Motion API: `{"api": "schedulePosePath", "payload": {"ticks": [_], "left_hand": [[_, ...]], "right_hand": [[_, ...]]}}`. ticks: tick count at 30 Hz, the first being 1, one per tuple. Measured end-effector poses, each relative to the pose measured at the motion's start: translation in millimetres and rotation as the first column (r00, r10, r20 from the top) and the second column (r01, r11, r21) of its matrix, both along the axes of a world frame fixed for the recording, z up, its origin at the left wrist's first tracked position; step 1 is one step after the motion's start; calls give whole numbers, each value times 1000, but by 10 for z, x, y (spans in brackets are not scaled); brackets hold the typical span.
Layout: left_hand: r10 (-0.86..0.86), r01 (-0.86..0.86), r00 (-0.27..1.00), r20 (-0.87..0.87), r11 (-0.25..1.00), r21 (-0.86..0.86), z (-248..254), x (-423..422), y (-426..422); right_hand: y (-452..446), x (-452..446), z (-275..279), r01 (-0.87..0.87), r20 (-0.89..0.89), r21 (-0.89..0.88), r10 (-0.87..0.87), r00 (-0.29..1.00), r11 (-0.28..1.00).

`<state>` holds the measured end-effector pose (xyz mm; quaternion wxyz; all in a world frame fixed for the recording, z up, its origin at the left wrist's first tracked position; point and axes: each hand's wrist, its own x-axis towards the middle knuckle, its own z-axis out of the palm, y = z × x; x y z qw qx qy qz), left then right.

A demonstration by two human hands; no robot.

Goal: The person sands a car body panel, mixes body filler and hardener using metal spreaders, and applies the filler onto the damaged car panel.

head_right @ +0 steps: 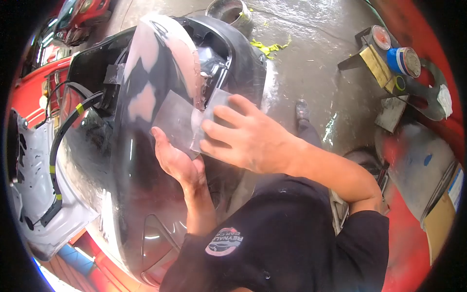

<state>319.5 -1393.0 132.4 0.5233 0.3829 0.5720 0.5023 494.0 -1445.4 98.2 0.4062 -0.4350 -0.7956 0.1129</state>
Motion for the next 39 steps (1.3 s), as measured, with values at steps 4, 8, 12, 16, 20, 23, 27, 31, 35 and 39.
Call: {"api": "schedulePosePath", "payload": {"ticks": [4,8,12,16,20,23,27,31,35,39], "left_hand": [[80,-82,997,23,991,108,-50,91,131],[30,-46,994,106,986,159,118,219,262],[137,31,857,496,949,-315,-113,265,140],[124,-22,942,312,950,-311,-144,254,159],[137,-92,931,338,985,-148,94,270,206],[4,33,931,365,995,-94,58,118,185],[181,-149,959,216,976,-158,-62,95,108],[263,-213,937,231,952,-221,-131,-2,37],[233,-189,950,209,960,-209,-159,34,0],[267,-223,940,212,951,-213,-167,56,-13]], "right_hand": [[-37,299,-60,-2,10,-98,3,1000,995],[97,588,-161,-62,-285,-102,31,958,993],[210,602,104,-211,-469,35,203,859,977],[385,658,-231,-78,-269,-9,72,960,997],[813,687,-756,16,-214,-58,-28,976,998],[1315,588,-845,165,-224,30,-155,962,986],[1812,409,-877,245,-245,117,-211,946,963],[1971,321,-853,261,-239,136,-224,945,956],[2047,254,-873,297,-251,169,-251,935,940],[2022,241,-849,281,-220,138,-247,944,950]]}}
